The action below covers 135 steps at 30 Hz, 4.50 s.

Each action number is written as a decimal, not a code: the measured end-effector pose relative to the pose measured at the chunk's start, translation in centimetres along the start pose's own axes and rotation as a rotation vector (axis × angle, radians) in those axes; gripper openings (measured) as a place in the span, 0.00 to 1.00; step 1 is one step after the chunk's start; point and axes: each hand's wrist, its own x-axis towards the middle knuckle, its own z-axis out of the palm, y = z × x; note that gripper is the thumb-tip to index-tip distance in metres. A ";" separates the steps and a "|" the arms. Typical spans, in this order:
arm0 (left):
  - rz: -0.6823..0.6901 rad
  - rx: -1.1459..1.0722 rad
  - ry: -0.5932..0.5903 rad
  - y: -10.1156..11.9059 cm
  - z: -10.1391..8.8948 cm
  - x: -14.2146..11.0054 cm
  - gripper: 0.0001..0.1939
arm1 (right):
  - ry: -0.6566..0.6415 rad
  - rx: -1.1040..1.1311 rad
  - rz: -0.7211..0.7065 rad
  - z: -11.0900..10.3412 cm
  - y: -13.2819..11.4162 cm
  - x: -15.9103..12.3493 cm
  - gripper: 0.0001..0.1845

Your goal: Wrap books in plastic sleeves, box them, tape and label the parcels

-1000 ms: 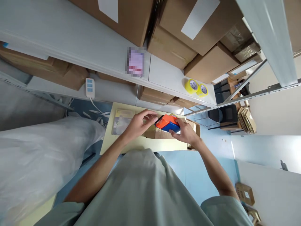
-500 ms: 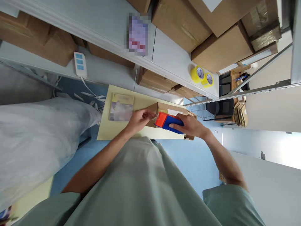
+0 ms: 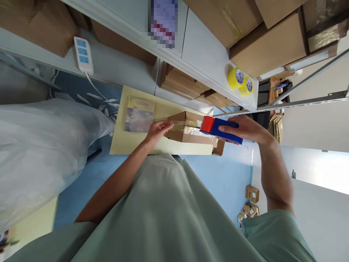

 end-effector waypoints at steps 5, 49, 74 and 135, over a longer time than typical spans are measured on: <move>-0.077 -0.042 0.008 -1.4 1.5 1.7 0.34 | 0.076 -0.008 -0.029 0.1 -2.4 0.6 0.41; 0.480 0.891 -0.331 1.2 4.4 1.5 0.33 | 0.004 -0.220 -0.038 1.4 -3.7 2.5 0.38; 0.235 0.829 -0.132 1.9 5.8 -1.1 0.36 | -0.066 -0.205 -0.209 8.4 9.6 10.4 0.37; 0.410 1.170 0.711 -5.2 13.1 -0.3 0.16 | -0.310 0.167 -0.299 6.0 38.0 13.1 0.43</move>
